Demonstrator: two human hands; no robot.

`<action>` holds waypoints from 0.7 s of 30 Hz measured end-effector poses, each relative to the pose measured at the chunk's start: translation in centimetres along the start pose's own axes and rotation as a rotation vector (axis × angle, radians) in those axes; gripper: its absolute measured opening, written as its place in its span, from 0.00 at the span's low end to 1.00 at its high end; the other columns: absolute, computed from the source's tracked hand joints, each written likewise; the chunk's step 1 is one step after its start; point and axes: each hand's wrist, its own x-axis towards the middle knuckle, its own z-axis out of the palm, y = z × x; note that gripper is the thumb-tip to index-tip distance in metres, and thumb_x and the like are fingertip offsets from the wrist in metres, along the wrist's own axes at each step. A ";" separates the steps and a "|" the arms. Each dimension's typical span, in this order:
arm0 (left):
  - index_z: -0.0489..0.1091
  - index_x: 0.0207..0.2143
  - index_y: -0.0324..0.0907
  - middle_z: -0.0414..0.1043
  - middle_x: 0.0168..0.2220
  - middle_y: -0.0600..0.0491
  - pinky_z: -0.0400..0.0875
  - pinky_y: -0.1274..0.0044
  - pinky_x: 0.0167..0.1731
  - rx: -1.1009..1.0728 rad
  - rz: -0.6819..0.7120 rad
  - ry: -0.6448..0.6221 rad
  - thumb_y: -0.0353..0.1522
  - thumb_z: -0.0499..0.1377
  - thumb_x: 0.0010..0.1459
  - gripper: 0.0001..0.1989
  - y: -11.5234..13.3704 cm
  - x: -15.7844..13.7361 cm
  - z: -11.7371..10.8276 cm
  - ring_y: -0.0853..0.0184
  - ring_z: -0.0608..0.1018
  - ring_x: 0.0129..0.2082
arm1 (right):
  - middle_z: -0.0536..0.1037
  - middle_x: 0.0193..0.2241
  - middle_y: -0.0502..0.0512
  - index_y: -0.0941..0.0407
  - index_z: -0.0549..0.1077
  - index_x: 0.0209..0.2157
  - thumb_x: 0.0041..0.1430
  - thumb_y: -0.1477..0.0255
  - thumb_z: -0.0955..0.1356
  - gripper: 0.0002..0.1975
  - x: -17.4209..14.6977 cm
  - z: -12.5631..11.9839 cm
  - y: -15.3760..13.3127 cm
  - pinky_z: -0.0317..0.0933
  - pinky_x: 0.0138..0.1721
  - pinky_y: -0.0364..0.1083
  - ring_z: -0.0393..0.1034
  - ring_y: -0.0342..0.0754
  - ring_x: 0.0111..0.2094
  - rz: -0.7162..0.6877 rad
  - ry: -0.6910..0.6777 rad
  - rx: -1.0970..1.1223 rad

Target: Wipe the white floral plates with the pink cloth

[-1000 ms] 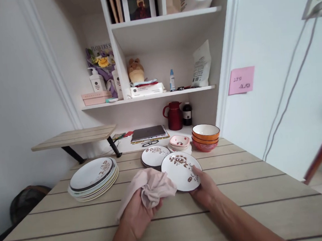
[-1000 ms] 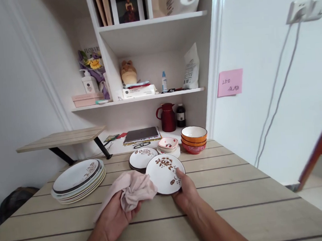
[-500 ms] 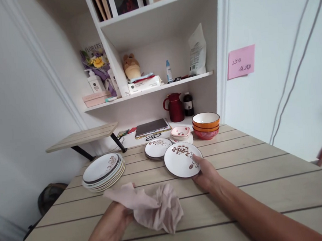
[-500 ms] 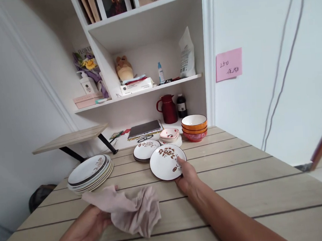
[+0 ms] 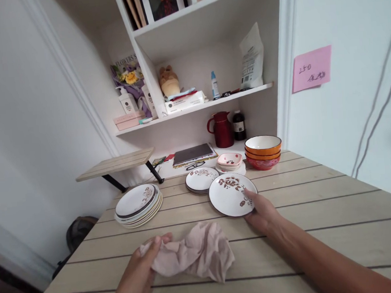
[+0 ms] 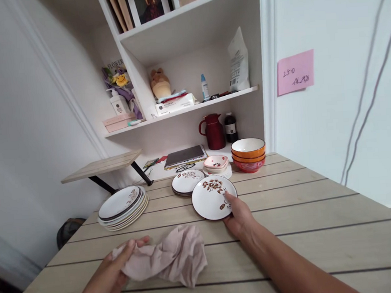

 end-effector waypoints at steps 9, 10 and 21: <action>0.64 0.56 0.50 0.72 0.51 0.48 0.74 0.66 0.45 -0.374 0.004 -0.251 0.39 0.55 0.59 0.22 5.0 -2.8 9.6 0.57 0.75 0.49 | 0.81 0.37 0.58 0.59 0.70 0.48 0.57 0.75 0.67 0.15 0.0 0.2 0.4 0.71 0.40 0.50 0.76 0.49 0.36 0.009 -0.025 0.013; 0.64 0.56 0.50 0.73 0.51 0.48 0.73 0.67 0.46 -0.418 0.048 -0.201 0.37 0.54 0.60 0.21 5.6 -2.8 10.2 0.58 0.75 0.50 | 0.81 0.37 0.59 0.59 0.69 0.48 0.57 0.74 0.66 0.16 -0.1 0.2 0.4 0.71 0.41 0.51 0.76 0.50 0.37 0.012 -0.032 0.015; 0.68 0.53 0.52 0.66 0.57 0.53 0.50 0.57 0.60 0.021 0.144 0.183 0.43 0.54 0.58 0.20 3.8 0.9 3.3 0.57 0.64 0.59 | 0.81 0.37 0.59 0.59 0.71 0.47 0.59 0.74 0.65 0.14 0.1 0.4 0.0 0.71 0.40 0.49 0.76 0.48 0.34 0.045 -0.031 0.028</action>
